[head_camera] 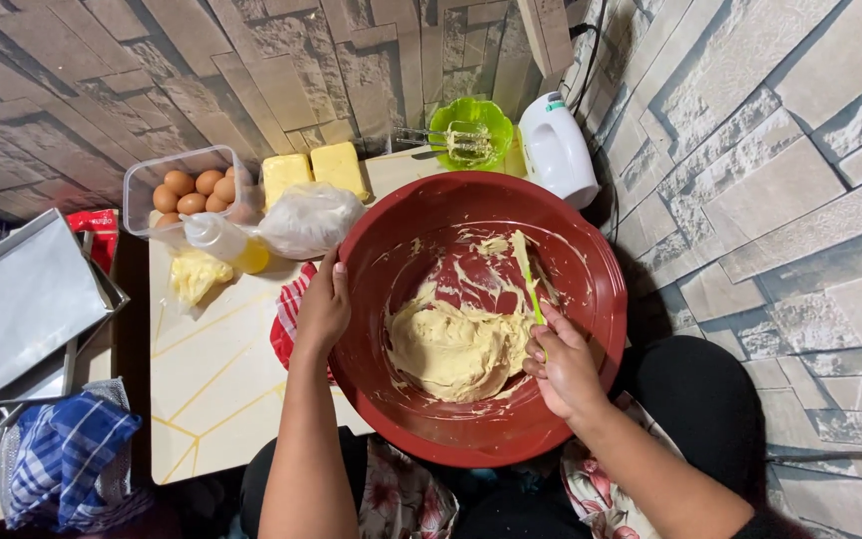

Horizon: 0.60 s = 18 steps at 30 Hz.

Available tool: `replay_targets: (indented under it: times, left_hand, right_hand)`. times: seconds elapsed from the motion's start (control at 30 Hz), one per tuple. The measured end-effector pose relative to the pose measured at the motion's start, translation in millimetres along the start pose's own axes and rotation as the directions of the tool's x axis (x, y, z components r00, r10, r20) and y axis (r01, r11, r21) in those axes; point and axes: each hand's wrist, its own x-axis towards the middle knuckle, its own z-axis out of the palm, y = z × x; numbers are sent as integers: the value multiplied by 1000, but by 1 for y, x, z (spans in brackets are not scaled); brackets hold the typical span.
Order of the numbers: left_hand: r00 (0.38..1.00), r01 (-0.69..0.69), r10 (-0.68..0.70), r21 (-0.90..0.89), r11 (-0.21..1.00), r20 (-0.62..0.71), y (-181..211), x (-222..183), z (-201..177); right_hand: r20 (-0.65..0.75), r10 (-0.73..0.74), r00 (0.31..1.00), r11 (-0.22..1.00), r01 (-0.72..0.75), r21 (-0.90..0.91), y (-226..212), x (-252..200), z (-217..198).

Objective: Mixing and folding dough in a large red bowl using a green spatula in a bakery setting.

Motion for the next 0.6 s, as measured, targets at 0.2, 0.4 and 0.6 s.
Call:
replay_targets:
  times: [0.2, 0.4, 0.6]
  left_hand:
    - [999, -40, 40, 6, 999, -4, -15, 7, 2]
    - [1000, -3, 3, 6, 1000, -17, -18, 11, 5]
    - [999, 37, -39, -30, 999, -38, -20, 12, 8]
  right_hand:
    - [93, 20, 995, 998, -15, -64, -4, 18, 26]
    - [214, 98, 972, 982, -59, -181, 3, 41, 49]
    - [343, 169, 924, 966, -85, -246, 31, 48, 66]
